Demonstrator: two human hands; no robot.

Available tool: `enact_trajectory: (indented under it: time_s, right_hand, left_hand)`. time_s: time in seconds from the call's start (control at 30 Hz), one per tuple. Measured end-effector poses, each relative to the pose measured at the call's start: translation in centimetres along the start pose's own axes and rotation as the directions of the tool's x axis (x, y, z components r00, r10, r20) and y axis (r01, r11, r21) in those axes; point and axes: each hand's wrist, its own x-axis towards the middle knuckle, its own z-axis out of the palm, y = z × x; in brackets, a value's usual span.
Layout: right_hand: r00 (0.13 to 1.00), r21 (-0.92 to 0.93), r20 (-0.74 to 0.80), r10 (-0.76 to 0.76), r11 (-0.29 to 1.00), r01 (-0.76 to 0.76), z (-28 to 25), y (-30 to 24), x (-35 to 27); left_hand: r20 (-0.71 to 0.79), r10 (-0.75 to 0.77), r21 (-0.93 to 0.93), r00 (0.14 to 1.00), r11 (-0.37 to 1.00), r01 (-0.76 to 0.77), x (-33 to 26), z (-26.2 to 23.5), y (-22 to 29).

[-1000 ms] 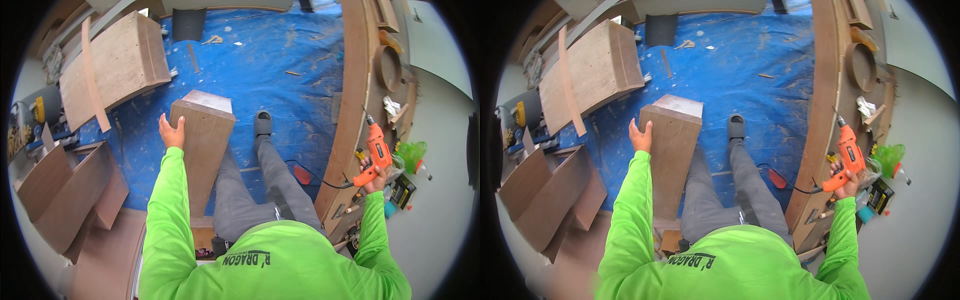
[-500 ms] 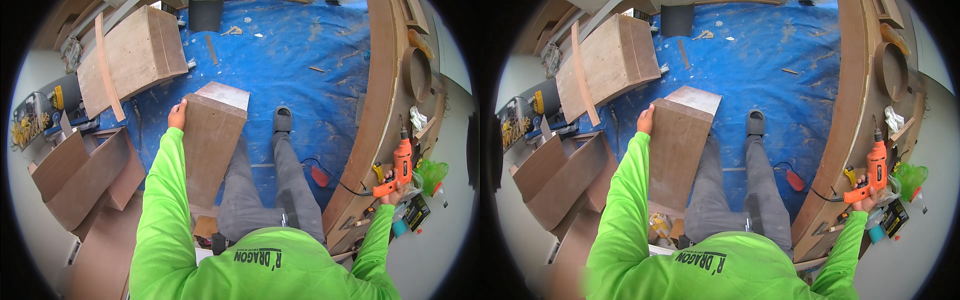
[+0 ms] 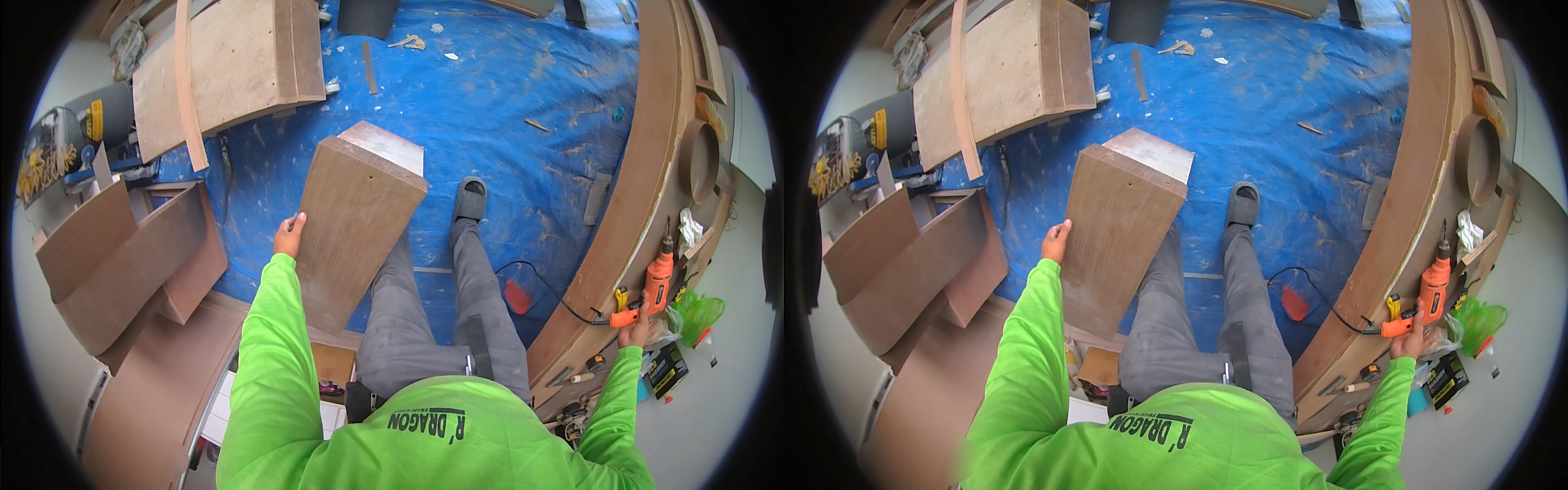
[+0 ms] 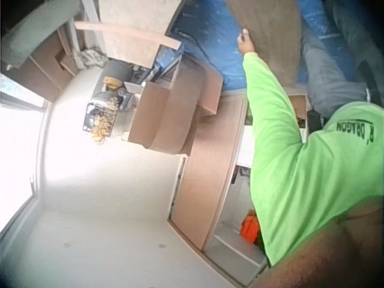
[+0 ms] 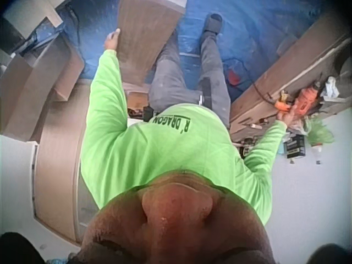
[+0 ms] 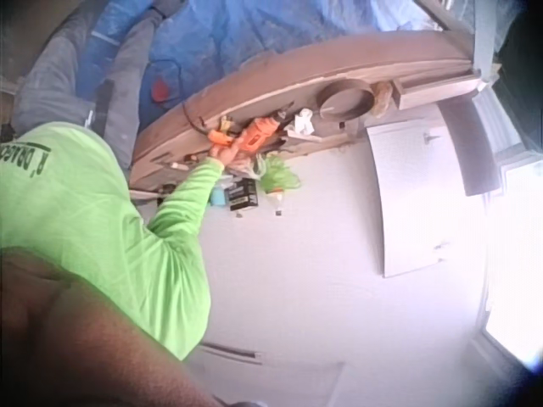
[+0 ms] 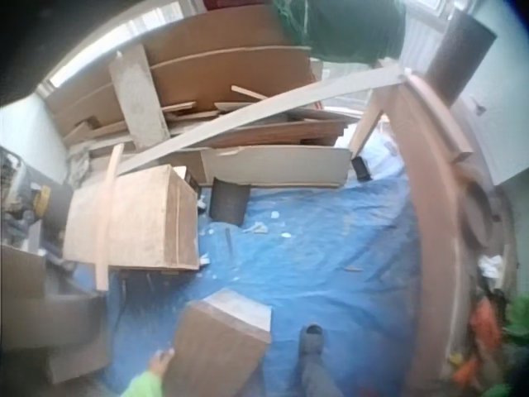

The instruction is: The person assembles a wooden cabinet by aligning panels and using a cordless drill to drive screws into pre-drilled holes. They handle multiple wooden boards, a drill, and screws, working on a blue tarp-covered floor.

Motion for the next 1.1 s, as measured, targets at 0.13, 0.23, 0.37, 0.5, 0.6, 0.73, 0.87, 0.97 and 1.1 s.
enact_trajectory:
  time_s: [0.13, 0.23, 0.37, 0.5, 0.6, 0.73, 0.87, 0.97, 1.1]
  right_hand:
    - [0.981, -0.108, -0.184, 0.064, 0.990, -0.085, 1.1, -0.2, 0.0]
    - [0.942, -0.212, -0.320, 0.098, 0.962, -0.172, 2.1, -0.9, -0.1]
    - [0.933, -0.254, -0.353, 0.076, 0.951, -0.173, 4.5, -0.3, -1.6]
    - [0.933, -0.283, -0.356, 0.046, 0.947, -0.155, 5.6, -0.4, -1.2]
    - [0.880, -0.394, -0.467, -0.091, 0.912, -0.114, 7.5, -0.5, -2.6]
    - [0.766, -0.844, -0.421, -0.485, 0.518, -0.136, 7.6, -0.9, -5.5]
    - [0.815, -0.974, 0.226, -0.533, -0.154, 0.169, 10.7, 3.4, -8.3]
    - [0.867, -0.828, 0.417, -0.274, 0.279, 0.487, 24.4, 9.2, -13.9]
    - [0.744, -0.811, 0.276, 0.609, 0.563, -0.159, 39.2, 18.2, -14.7]
  left_hand:
    - [0.061, -0.005, -0.001, 0.998, 1.000, 0.005, 0.2, 0.1, -3.2]
    - [0.103, 0.011, -0.027, 0.995, 1.000, -0.008, 0.5, 0.3, -3.8]
    - [0.094, 0.013, -0.054, 0.995, 0.998, -0.008, -0.7, 0.6, -2.2]
    - [-0.009, 0.052, 0.012, 0.999, 0.999, -0.052, 0.0, 1.1, -4.6]
    - [0.090, 0.044, -0.044, 0.995, 0.998, -0.040, 0.1, 0.6, -4.0]
    - [0.043, 0.042, 0.046, 0.998, 0.998, -0.044, 0.9, 0.9, -4.6]
    - [0.045, 0.026, 0.085, 0.999, 0.996, -0.029, 0.8, 1.1, -4.4]
    - [0.020, 0.053, 0.070, 0.998, 0.996, -0.054, -0.2, 1.4, -4.7]
    - [0.003, 0.061, 0.081, 0.998, 0.995, -0.061, -0.5, 1.8, -3.9]
